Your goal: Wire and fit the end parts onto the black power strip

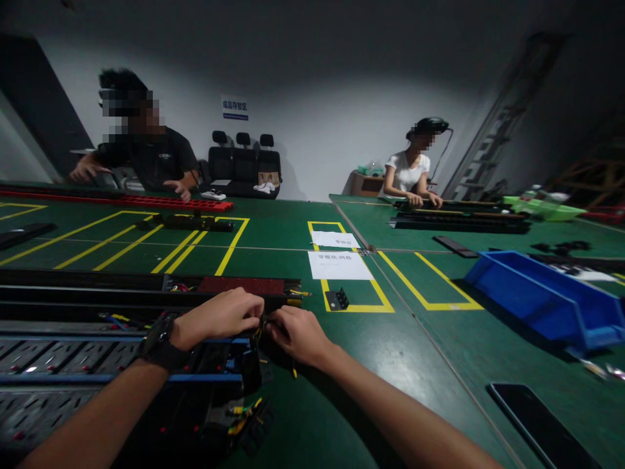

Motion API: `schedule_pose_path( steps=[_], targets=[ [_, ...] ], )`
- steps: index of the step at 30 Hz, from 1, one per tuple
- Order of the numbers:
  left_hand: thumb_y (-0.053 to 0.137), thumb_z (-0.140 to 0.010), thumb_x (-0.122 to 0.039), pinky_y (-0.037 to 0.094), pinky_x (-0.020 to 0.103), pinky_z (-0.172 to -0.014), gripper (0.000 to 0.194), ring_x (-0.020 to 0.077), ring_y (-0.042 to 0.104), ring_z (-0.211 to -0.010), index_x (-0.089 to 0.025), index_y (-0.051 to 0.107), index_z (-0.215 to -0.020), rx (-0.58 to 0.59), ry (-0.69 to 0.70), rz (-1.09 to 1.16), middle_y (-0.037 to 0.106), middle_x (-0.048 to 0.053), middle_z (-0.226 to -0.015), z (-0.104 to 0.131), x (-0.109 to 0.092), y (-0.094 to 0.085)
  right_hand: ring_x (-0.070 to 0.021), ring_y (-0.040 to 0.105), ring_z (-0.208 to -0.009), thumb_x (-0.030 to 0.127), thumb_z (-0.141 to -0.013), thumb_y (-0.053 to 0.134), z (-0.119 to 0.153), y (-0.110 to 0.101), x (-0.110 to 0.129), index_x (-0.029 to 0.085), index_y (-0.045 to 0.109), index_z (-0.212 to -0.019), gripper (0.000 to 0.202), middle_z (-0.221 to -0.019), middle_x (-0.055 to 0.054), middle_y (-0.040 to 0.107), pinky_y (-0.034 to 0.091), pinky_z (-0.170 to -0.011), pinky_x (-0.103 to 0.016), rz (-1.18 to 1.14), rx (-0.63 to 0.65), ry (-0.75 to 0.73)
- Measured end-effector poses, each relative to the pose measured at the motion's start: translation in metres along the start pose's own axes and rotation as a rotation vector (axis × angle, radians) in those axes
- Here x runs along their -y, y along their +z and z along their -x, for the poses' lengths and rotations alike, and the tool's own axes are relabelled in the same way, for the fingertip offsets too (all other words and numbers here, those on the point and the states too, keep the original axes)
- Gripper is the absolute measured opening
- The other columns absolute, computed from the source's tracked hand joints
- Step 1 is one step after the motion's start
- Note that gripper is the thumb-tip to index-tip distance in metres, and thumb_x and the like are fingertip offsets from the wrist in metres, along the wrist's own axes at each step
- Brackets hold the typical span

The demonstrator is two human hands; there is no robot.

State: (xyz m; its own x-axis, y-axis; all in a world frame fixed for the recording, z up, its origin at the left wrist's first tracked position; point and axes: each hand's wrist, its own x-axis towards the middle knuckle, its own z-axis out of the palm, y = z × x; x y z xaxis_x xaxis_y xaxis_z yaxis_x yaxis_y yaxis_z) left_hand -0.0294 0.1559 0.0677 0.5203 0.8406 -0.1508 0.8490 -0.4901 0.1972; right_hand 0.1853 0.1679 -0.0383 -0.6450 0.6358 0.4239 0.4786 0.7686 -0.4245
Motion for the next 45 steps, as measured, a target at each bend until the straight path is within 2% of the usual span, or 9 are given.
schedule_pose_path(
  steps=[8, 11, 15, 19, 22, 26, 29, 40, 45],
  targets=[
    [0.062, -0.087, -0.02, 0.042, 0.028, -0.068, 0.011, 0.0195, 0.065, -0.077, -0.021, 0.073, -0.089, -0.022, 0.011, 0.011, 0.074, 0.005, -0.085, -0.002, 0.003, 0.004, -0.0178, 0.062, -0.069, 0.017, -0.092, 0.057, 0.007, 0.002, -0.002, 0.021, 0.067, -0.083, 0.015, -0.074, -0.004, 0.068, 0.041, -0.065, -0.029, 0.244, -0.408, -0.028],
    [0.062, -0.086, -0.02, 0.041, 0.028, -0.067, 0.011, 0.0193, 0.065, -0.076, -0.021, 0.073, -0.089, -0.045, 0.029, 0.018, 0.075, 0.005, -0.085, -0.003, 0.006, 0.006, -0.0159, 0.063, -0.065, 0.018, -0.094, 0.054, 0.018, -0.006, -0.001, 0.021, 0.066, -0.081, 0.018, -0.073, -0.002, 0.069, 0.04, -0.064, -0.028, 0.259, -0.463, 0.022],
    [0.063, -0.085, -0.02, 0.042, 0.028, -0.067, 0.011, 0.0197, 0.066, -0.078, -0.021, 0.074, -0.088, -0.052, 0.03, 0.022, 0.075, 0.005, -0.086, -0.004, 0.007, 0.008, -0.0147, 0.061, -0.061, 0.022, -0.097, 0.054, 0.046, -0.015, 0.002, 0.021, 0.068, -0.089, 0.017, -0.071, 0.0, 0.068, 0.038, -0.061, -0.027, 0.276, -0.315, 0.087],
    [0.064, -0.085, -0.021, 0.044, 0.029, -0.068, 0.012, 0.0206, 0.068, -0.081, -0.021, 0.074, -0.09, -0.052, 0.037, 0.028, 0.076, 0.006, -0.09, -0.005, 0.008, 0.01, -0.0177, 0.066, -0.072, 0.029, -0.095, 0.06, 0.062, -0.02, 0.008, 0.022, 0.068, -0.111, 0.02, -0.087, -0.004, 0.072, 0.039, -0.062, -0.027, 0.317, -0.074, 0.145],
    [0.064, -0.085, -0.022, 0.044, 0.029, -0.068, 0.012, 0.0206, 0.068, -0.081, -0.021, 0.075, -0.091, -0.049, 0.022, 0.033, 0.076, 0.006, -0.09, -0.006, 0.008, 0.01, -0.0193, 0.066, -0.082, 0.024, -0.093, 0.06, 0.06, -0.021, 0.01, 0.023, 0.067, -0.106, 0.015, -0.095, -0.005, 0.07, 0.042, -0.066, -0.027, 0.318, 0.011, 0.174],
    [0.064, -0.085, -0.021, 0.045, 0.03, -0.07, 0.013, 0.021, 0.069, -0.081, -0.021, 0.075, -0.09, -0.043, 0.012, 0.03, 0.075, 0.007, -0.089, -0.004, 0.006, 0.008, -0.0196, 0.066, -0.091, 0.009, -0.086, 0.056, 0.057, -0.021, 0.006, 0.024, 0.067, -0.107, 0.028, -0.101, -0.005, 0.069, 0.045, -0.072, -0.027, 0.28, 0.007, 0.167],
    [0.063, -0.085, -0.02, 0.046, 0.031, -0.071, 0.012, 0.021, 0.068, -0.08, -0.021, 0.074, -0.09, -0.038, 0.009, 0.031, 0.075, 0.007, -0.088, -0.002, 0.003, 0.005, -0.0192, 0.065, -0.092, 0.005, -0.084, 0.052, 0.058, -0.021, 0.003, 0.025, 0.065, -0.11, 0.035, -0.103, -0.005, 0.068, 0.045, -0.074, -0.027, 0.256, -0.018, 0.179],
    [0.063, -0.084, -0.023, 0.046, 0.028, -0.071, 0.012, 0.0171, 0.064, -0.074, -0.02, 0.074, -0.088, -0.04, 0.015, 0.037, 0.074, 0.005, -0.084, -0.002, 0.003, 0.003, -0.0189, 0.062, -0.082, 0.009, -0.08, 0.055, 0.059, -0.019, 0.002, 0.023, 0.056, -0.102, 0.027, -0.094, -0.003, 0.066, 0.041, -0.069, -0.028, 0.199, -0.026, 0.237],
    [0.062, -0.085, -0.023, 0.046, 0.029, -0.071, 0.013, 0.0185, 0.066, -0.075, -0.02, 0.074, -0.089, -0.037, 0.016, 0.022, 0.074, 0.006, -0.085, -0.001, 0.002, 0.003, -0.0215, 0.066, -0.09, 0.016, -0.089, 0.06, 0.058, -0.021, 0.005, 0.023, 0.06, -0.126, 0.037, -0.104, -0.006, 0.068, 0.047, -0.073, -0.03, 0.222, -0.047, 0.213]
  ],
)
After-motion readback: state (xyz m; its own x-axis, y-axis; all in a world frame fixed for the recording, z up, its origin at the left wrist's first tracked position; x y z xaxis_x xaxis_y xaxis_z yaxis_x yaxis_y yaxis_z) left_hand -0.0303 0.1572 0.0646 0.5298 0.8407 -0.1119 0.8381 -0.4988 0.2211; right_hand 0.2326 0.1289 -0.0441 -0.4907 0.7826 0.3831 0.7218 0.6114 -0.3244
